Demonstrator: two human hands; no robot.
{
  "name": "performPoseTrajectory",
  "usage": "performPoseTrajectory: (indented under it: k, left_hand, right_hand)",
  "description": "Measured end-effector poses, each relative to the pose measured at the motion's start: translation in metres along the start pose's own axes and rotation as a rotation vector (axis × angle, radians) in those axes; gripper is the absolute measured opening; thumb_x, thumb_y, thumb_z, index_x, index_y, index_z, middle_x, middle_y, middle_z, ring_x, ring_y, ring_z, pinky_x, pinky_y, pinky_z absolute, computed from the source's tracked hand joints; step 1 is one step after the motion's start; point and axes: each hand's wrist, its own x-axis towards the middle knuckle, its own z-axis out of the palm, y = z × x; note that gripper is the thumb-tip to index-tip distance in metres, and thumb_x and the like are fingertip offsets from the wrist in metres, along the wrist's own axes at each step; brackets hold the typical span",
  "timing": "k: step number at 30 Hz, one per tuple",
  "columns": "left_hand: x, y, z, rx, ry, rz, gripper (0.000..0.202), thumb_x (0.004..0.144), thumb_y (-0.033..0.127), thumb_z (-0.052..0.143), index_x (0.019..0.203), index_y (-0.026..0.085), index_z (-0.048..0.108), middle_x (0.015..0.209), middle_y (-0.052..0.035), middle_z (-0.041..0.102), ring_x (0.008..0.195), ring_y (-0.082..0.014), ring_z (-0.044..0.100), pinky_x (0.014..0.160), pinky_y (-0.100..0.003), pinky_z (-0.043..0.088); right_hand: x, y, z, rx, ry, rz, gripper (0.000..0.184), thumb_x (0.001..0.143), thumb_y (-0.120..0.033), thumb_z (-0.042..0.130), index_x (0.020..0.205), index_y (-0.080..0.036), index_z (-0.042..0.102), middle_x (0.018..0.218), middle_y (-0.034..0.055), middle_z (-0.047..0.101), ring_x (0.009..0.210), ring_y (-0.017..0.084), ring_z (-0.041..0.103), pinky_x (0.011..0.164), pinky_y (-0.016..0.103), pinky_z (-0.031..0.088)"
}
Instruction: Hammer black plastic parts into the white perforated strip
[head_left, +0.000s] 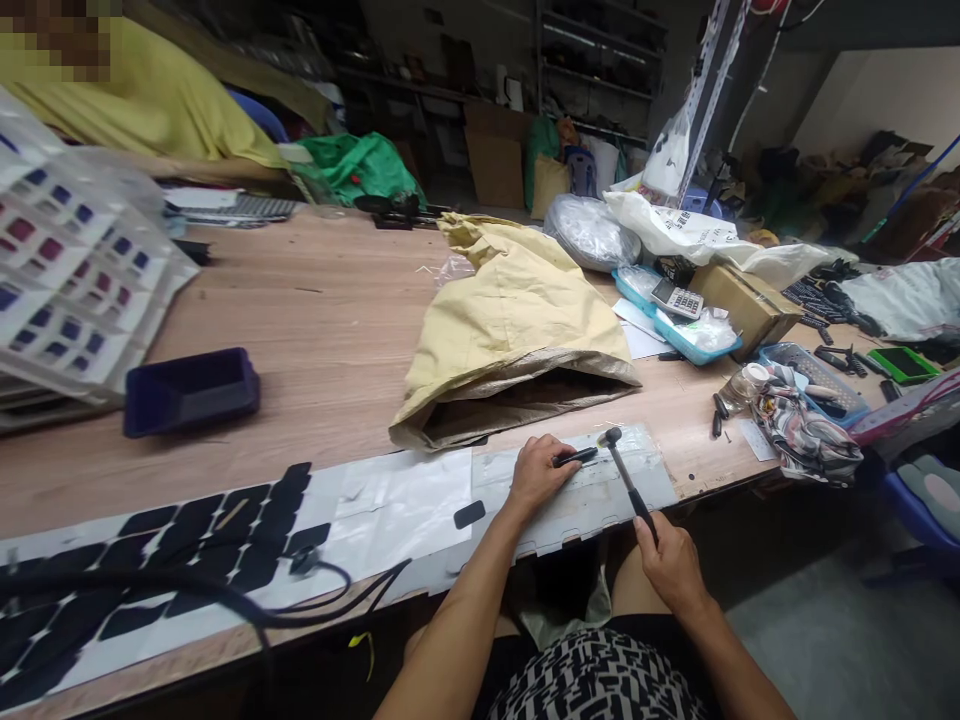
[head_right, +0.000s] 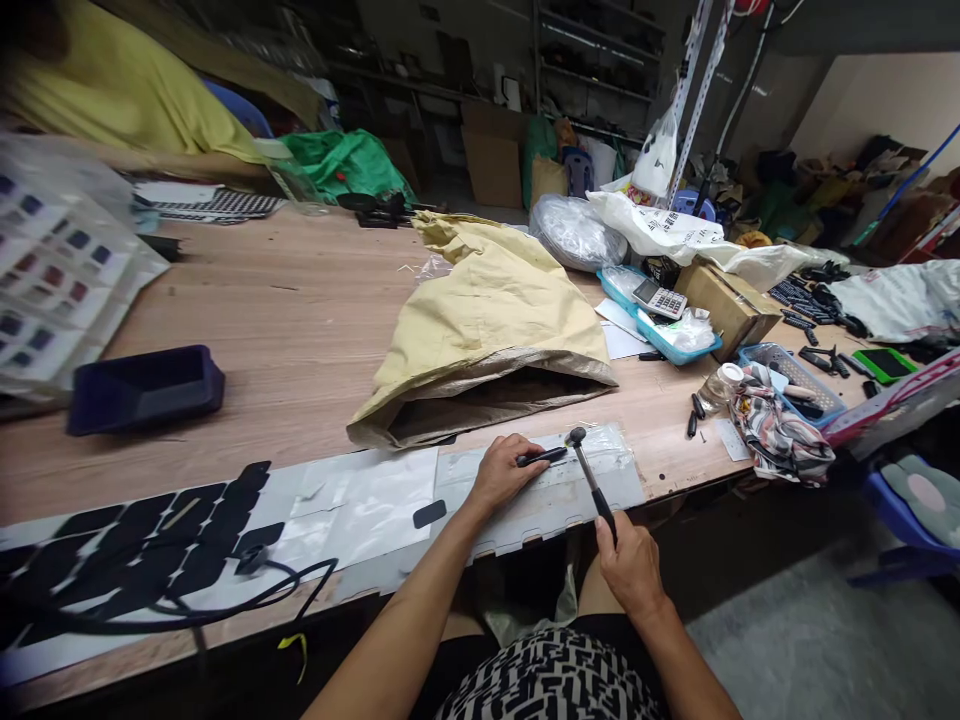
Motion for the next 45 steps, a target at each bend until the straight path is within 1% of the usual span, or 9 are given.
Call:
performPoseTrajectory:
  k: [7,10,16,21,24,31,35,39,45]
  left_hand:
    - [0.000,0.000,0.001,0.004,0.000,-0.004,0.015,0.078,0.033,0.068,0.088,0.025,0.074,0.087,-0.0019,0.065,0.090,-0.0208,0.054,0.082,-0.034,0.041]
    - [0.000,0.000,0.000,0.006,-0.004,-0.006,0.015,0.077,0.033,0.068,0.088,0.025,0.074,0.087,-0.0019,0.065,0.090,-0.0209,0.053,0.082,-0.034,0.041]
    - [0.000,0.002,0.000,0.007,0.005,-0.012,0.013,0.076,0.030,0.070,0.088,0.025,0.074,0.086,-0.0016,0.065,0.088,-0.0206,0.052,0.080,-0.033,0.041]
    - [0.001,0.003,-0.001,-0.002,0.006,-0.012,0.013,0.076,0.029,0.070,0.088,0.025,0.074,0.083,-0.0012,0.065,0.086,-0.0204,0.051,0.079,-0.033,0.040]
    - [0.001,0.004,-0.002,-0.002,-0.001,-0.015,0.012,0.076,0.030,0.069,0.086,0.025,0.074,0.085,-0.0013,0.066,0.088,-0.0206,0.052,0.080,-0.033,0.041]
    - [0.002,0.003,0.000,0.017,-0.001,-0.015,0.014,0.077,0.033,0.068,0.087,0.025,0.074,0.086,-0.0017,0.066,0.088,-0.0213,0.053,0.081,-0.034,0.041]
    - [0.001,0.006,-0.003,0.003,-0.013,-0.012,0.016,0.077,0.036,0.068,0.087,0.024,0.074,0.086,-0.0020,0.067,0.089,-0.0218,0.053,0.082,-0.035,0.041]
    - [-0.022,0.018,-0.015,-0.083,-0.060,0.053,0.018,0.078,0.037,0.068,0.087,0.023,0.073,0.088,-0.0033,0.066,0.091,-0.0222,0.053,0.086,-0.037,0.041]
    - [-0.092,0.032,-0.031,-0.118,-0.211,0.206,0.009,0.075,0.028,0.071,0.083,0.026,0.072,0.110,-0.0046,0.061,0.109,-0.0252,0.050,0.097,-0.041,0.039]
  right_hand:
    - [0.004,-0.005,0.002,-0.127,-0.057,-0.006,0.038,0.100,-0.044,0.035,0.097,-0.020,0.064,0.079,0.0070,0.073,0.072,0.018,0.068,0.061,0.022,0.034]
    - [0.005,-0.006,0.001,-0.122,-0.062,0.012,0.039,0.100,-0.043,0.034,0.096,-0.020,0.064,0.078,0.0066,0.073,0.071,0.018,0.068,0.060,0.023,0.033]
    - [0.002,-0.013,0.001,-0.121,-0.035,-0.085,0.042,0.101,-0.046,0.032,0.093,-0.019,0.064,0.075,0.0065,0.072,0.069,0.017,0.066,0.061,0.024,0.031]
    - [0.002,-0.014,0.006,-0.176,-0.048,-0.088,0.042,0.100,-0.045,0.034,0.092,-0.018,0.065,0.074,0.0064,0.072,0.067,0.017,0.066,0.058,0.023,0.030]
    - [0.005,-0.008,0.001,-0.162,-0.044,-0.016,0.038,0.100,-0.043,0.036,0.096,-0.019,0.065,0.077,0.0065,0.073,0.070,0.018,0.067,0.059,0.023,0.031]
    - [0.014,0.024,-0.020,-0.218,-0.013,0.312,0.040,0.100,-0.046,0.035,0.098,-0.021,0.066,0.082,0.0090,0.074,0.074,0.021,0.068,0.060,0.025,0.033]
    - [0.016,0.031,-0.023,-0.255,-0.034,0.391,0.042,0.101,-0.045,0.032,0.094,-0.019,0.065,0.085,0.0113,0.073,0.076,0.022,0.068,0.061,0.026,0.034]
    - [0.017,0.030,-0.020,-0.261,-0.054,0.402,0.040,0.101,-0.043,0.032,0.096,-0.019,0.063,0.086,0.0121,0.073,0.078,0.023,0.068,0.063,0.027,0.035]
    - [0.017,0.034,-0.014,-0.251,-0.047,0.397,0.038,0.102,-0.041,0.032,0.098,-0.018,0.062,0.087,0.0120,0.073,0.078,0.022,0.068,0.063,0.027,0.035]
